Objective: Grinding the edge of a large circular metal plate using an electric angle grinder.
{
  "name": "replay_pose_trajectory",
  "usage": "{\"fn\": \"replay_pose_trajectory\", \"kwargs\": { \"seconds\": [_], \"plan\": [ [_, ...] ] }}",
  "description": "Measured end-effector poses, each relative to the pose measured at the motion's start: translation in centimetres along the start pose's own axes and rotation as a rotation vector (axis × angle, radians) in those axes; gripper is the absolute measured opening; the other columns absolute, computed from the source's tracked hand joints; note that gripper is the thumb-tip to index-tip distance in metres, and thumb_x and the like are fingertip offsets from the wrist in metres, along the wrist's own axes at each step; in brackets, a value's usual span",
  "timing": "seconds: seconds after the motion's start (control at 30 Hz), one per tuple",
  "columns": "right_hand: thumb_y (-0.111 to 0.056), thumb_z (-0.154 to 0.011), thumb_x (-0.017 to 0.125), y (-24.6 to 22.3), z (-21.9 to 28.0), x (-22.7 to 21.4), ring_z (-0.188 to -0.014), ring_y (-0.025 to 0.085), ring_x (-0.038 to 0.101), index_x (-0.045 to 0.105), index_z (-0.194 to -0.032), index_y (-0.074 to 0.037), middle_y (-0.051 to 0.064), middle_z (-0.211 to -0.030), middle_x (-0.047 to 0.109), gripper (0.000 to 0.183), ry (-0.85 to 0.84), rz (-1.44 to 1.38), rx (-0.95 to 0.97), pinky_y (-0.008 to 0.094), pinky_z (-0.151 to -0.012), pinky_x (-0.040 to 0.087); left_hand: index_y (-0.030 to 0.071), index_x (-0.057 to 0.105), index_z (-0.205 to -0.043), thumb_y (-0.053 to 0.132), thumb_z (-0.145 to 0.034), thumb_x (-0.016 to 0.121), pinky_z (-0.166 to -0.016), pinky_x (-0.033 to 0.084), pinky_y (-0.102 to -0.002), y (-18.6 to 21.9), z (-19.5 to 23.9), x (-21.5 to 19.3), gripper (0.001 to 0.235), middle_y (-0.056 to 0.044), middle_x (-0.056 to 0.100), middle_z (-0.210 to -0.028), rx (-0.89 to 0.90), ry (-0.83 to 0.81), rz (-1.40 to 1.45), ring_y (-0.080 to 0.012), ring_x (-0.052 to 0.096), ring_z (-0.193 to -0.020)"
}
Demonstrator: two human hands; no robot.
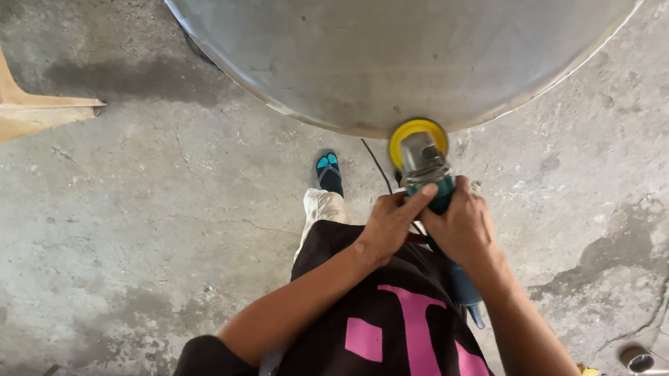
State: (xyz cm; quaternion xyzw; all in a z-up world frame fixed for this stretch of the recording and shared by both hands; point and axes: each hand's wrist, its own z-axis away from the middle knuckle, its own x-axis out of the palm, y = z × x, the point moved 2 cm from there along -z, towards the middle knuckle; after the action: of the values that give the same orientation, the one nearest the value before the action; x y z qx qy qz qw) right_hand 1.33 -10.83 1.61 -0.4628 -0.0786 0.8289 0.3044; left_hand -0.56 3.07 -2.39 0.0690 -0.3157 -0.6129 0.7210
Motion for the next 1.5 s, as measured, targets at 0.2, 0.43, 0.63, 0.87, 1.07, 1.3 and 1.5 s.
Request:
{"fn": "replay_pose_trajectory", "kwargs": {
  "seconds": [0.2,0.43,0.63,0.87,1.07,1.3,1.5],
  "plan": [
    [-0.037,-0.080,0.077,-2.0,0.2,0.1,-0.086,0.049,0.072,0.052,-0.108,0.009,0.034,-0.086,0.070,0.059,-0.077,-0.059,-0.041,0.052,-0.071,0.058,-0.012,0.072,-0.091,0.052,-0.096,0.072,-0.055,0.043,-0.028,-2.5,-1.1,-2.2,0.065,-0.004,0.059,-0.074,0.097,0.069,-0.096,-0.0122,0.049,-0.069],
    [-0.034,-0.083,0.073,3.5,-0.7,-4.0,-0.084,0.048,0.074,0.054,-0.110,0.008,0.032,-0.086,0.071,0.054,-0.065,-0.050,0.099,0.052,-0.071,0.059,-0.007,0.072,-0.105,0.057,-0.090,0.069,-0.070,0.057,-0.024,1.0,-2.0,5.3,0.066,-0.006,0.072,-0.090,0.120,-0.154,-0.056,-0.0108,0.067,-0.080],
    [-0.036,-0.086,0.071,6.9,-1.7,-6.9,-0.081,0.044,0.075,0.053,-0.111,0.012,0.031,-0.090,0.071,0.057,0.047,-0.037,0.204,0.051,-0.068,0.061,-0.018,0.073,-0.106,0.060,-0.090,0.077,-0.065,0.055,-0.031,-3.2,-7.6,9.7,0.080,-0.016,0.070,-0.094,0.039,-0.239,-0.061,-0.0175,0.063,-0.080],
    [-0.037,-0.084,0.073,4.0,-1.0,-3.8,-0.087,0.050,0.072,0.056,-0.108,0.010,0.033,-0.088,0.070,0.056,0.043,0.014,0.084,0.054,-0.075,0.057,-0.007,0.068,-0.109,0.057,-0.084,0.073,-0.068,0.065,-0.041,0.4,-2.3,5.4,0.068,-0.010,0.071,-0.097,-0.040,-0.167,0.081,-0.0162,0.072,-0.085],
    [-0.035,-0.085,0.072,-1.0,-0.5,-0.1,-0.091,0.053,0.069,0.055,-0.110,0.008,0.034,-0.090,0.070,0.053,-0.036,0.016,-0.019,0.056,-0.078,0.056,-0.012,0.073,-0.105,0.053,-0.091,0.072,-0.067,0.060,-0.036,-0.5,-0.4,-0.8,0.067,-0.015,0.071,-0.093,0.045,0.013,0.022,-0.0183,0.067,-0.078],
    [-0.038,-0.081,0.072,-7.0,-1.0,4.6,-0.090,0.049,0.072,0.051,-0.116,0.006,0.032,-0.092,0.072,0.060,-0.197,-0.024,-0.110,0.053,-0.078,0.059,-0.007,0.073,-0.109,0.049,-0.092,0.069,-0.082,0.054,-0.026,-0.9,0.7,-7.6,0.058,-0.007,0.072,-0.099,0.223,0.118,0.205,-0.0122,0.064,-0.090],
    [-0.043,-0.079,0.078,-7.8,-0.6,4.7,-0.092,0.051,0.070,0.052,-0.112,0.008,0.034,-0.091,0.071,0.066,-0.162,0.006,-0.207,0.053,-0.082,0.056,-0.012,0.075,-0.103,0.049,-0.099,0.068,-0.072,0.046,-0.031,-1.7,0.8,-9.0,0.061,-0.008,0.065,-0.089,0.159,0.156,0.108,-0.0149,0.053,-0.082]
  ]
}}
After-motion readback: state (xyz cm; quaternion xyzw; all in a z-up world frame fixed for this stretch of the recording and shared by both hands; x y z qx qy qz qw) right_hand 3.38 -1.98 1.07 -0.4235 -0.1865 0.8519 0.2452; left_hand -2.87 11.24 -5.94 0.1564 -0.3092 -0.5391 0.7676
